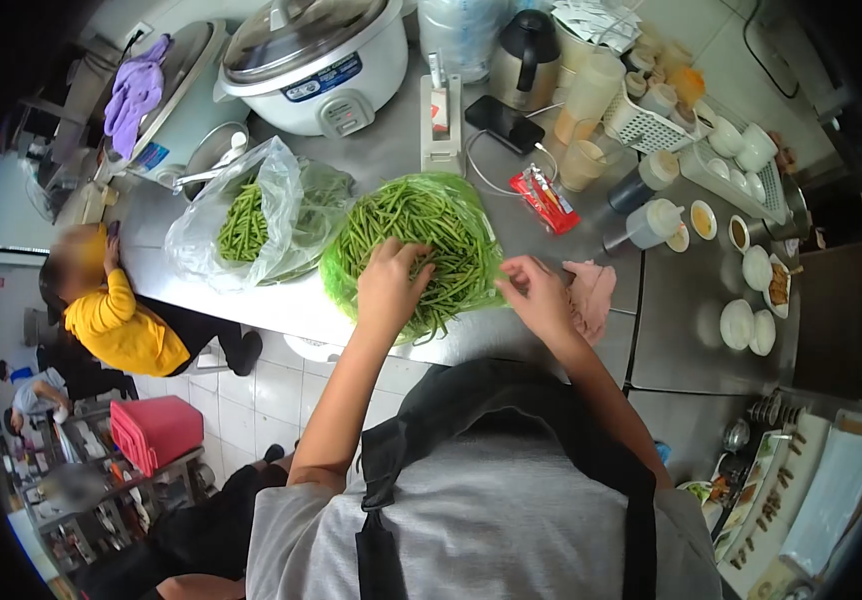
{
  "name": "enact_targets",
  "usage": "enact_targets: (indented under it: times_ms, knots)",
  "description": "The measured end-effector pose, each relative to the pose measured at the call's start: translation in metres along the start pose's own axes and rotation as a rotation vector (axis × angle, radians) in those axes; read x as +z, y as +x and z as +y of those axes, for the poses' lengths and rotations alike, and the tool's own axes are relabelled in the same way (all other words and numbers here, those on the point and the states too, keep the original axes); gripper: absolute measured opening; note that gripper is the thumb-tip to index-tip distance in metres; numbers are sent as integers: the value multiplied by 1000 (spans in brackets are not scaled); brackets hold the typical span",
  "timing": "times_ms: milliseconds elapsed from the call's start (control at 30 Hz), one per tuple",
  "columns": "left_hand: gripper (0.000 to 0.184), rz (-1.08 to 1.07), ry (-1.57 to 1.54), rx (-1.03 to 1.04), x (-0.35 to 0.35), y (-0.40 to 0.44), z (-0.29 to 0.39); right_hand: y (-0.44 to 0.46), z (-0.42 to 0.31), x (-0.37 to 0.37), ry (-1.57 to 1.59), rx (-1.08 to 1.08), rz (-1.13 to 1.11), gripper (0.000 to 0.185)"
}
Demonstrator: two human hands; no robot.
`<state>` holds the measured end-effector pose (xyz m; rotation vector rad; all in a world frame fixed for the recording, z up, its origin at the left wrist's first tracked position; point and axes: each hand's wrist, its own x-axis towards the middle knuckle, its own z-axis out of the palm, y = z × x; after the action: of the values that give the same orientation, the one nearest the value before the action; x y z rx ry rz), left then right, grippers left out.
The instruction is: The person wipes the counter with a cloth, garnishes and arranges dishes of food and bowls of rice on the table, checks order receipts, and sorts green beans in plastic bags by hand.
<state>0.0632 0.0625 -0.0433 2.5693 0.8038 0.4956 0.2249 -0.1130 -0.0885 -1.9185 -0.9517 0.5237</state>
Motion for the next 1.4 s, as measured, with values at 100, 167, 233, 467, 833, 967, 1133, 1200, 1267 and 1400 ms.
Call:
enact_targets:
  times_ms: [100,167,233,467,833,967,1133,1200,1267,1400]
  knots:
    - [21,135,90,3,8,21,-19,26,-5,18,-80,-107,17,30]
    - [28,211,131,-12,4,31,-38,42,-5,22,-76,-135,30,31]
    - [23,190,136,-54,-8,37,-53,59,-5,28,-99,-194,60,32]
    - [32,-266,145,330,14,72,-58,108,6,48,-169,-156,56,35]
    - [92,-806,637,396,35,120,-46,106,8,45,76,-131,261,14]
    - [91,-875,729,442,34,131,-43,100,2,43,57,-156,292,12]
    - [93,-890,758,472,28,130,-45,95,-6,42,12,-179,306,11]
    - [94,-876,766,490,29,127,-50,94,-10,43,1,-183,299,10]
    - [96,-819,806,517,32,121,-55,94,-10,44,-37,-207,297,11]
    - [95,-840,791,519,33,123,-52,100,-8,43,-51,-247,292,11]
